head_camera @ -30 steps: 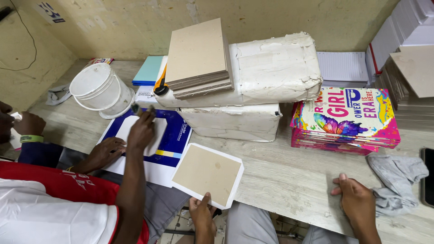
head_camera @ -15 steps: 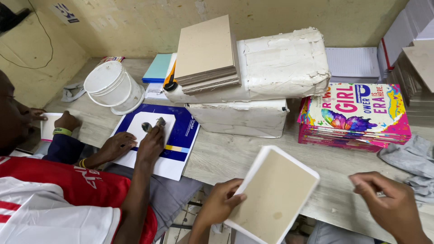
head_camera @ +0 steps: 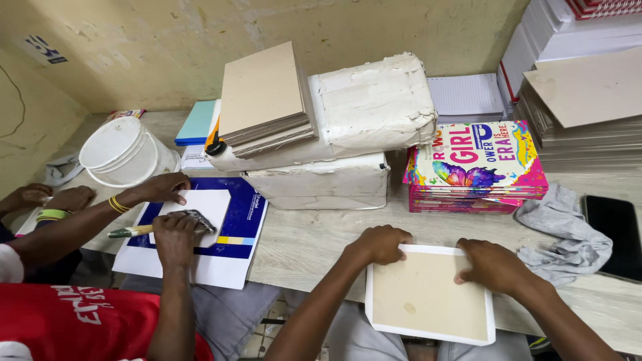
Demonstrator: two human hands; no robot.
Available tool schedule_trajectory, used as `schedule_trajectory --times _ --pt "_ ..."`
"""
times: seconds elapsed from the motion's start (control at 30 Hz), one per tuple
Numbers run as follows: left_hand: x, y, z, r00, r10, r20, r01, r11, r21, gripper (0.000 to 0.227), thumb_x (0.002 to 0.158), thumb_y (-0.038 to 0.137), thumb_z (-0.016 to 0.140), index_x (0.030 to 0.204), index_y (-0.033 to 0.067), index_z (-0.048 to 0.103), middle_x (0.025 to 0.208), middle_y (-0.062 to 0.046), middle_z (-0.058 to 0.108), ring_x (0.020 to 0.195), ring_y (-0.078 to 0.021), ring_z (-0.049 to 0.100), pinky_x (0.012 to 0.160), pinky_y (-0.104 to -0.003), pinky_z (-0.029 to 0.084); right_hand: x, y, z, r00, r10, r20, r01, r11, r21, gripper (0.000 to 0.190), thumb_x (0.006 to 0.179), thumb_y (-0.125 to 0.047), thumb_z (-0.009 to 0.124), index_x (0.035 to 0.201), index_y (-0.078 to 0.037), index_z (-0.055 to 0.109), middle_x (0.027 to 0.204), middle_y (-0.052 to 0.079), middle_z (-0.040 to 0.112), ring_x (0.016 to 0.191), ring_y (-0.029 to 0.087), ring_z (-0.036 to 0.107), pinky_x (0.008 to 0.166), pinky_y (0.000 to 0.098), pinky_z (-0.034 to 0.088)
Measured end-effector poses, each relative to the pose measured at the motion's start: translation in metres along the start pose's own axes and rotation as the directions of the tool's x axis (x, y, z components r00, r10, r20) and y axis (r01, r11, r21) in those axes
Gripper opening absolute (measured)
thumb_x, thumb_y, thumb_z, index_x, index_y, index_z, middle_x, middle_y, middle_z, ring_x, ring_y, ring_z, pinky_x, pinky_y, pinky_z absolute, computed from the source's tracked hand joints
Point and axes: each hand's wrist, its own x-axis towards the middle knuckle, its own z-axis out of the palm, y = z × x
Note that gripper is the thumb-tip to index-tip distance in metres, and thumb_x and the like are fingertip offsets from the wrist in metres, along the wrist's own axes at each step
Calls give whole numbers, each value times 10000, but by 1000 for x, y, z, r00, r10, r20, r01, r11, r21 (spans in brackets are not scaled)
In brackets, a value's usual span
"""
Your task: The person applies pink tape to the edges of a book cover using a cloth to smooth it down. They handle the book and a stack of similar books, placing the finished item on a pile.
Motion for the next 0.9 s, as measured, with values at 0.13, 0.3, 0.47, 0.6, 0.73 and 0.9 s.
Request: schedule_trajectory --times 0.13,0.3,0.47,0.6,0.73,0.9 --pt "20 -34 21 998 -69 4 69 995 -74 479 928 334 719 1383 207 636 1444 -36 637 1324 -295 585 1002 -498 470 24 36 24 999 20 -34 -16 994 111 486 747 -475 895 1093 -234 655 1206 1 755 1121 234 686 900 361 505" --pt "54 -62 51 934 -63 -351 35 996 -83 306 850 242 839 1108 137 714 1230 -91 617 1182 -344 582 1007 -458 453 51 47 37 970 -10 -243 32 996 87 681 732 -437 964 1305 -185 695 1385 36 609 1331 305 575 1152 406 463" --pt "46 -52 40 980 -43 -195 42 999 -8 495 820 346 841 1200 117 621 1270 -131 631 1217 -362 554 1027 -480 442 51 47 44 970 -22 -244 32 999 41 649 762 -453 920 1304 -210 659 1360 44 647 1317 305 585 1116 445 478" --pt "53 -43 40 995 -51 -81 59 994 95 763 770 418 904 1365 58 589 1380 -164 583 1318 -382 506 1121 -493 412 52 48 43 982 -19 -188 25 999 26 658 763 -468 928 1303 -232 636 1375 21 644 1320 279 585 1116 429 470" --pt "62 -47 40 996 -31 -82 38 995 91 716 763 400 908 1312 55 603 1351 -157 578 1294 -383 515 1122 -490 414 53 47 36 995 -45 -84 41 998 -41 554 791 -478 886 1206 -240 607 1323 -33 656 1297 224 578 1104 405 456" --pt "92 -46 28 998 67 -21 -60 972 228 706 705 354 920 1304 102 645 1350 -132 619 1272 -351 553 1060 -454 437 43 41 35 997 78 -9 -78 995 55 558 782 -520 872 1192 -256 600 1331 -17 652 1299 237 579 1076 416 457"
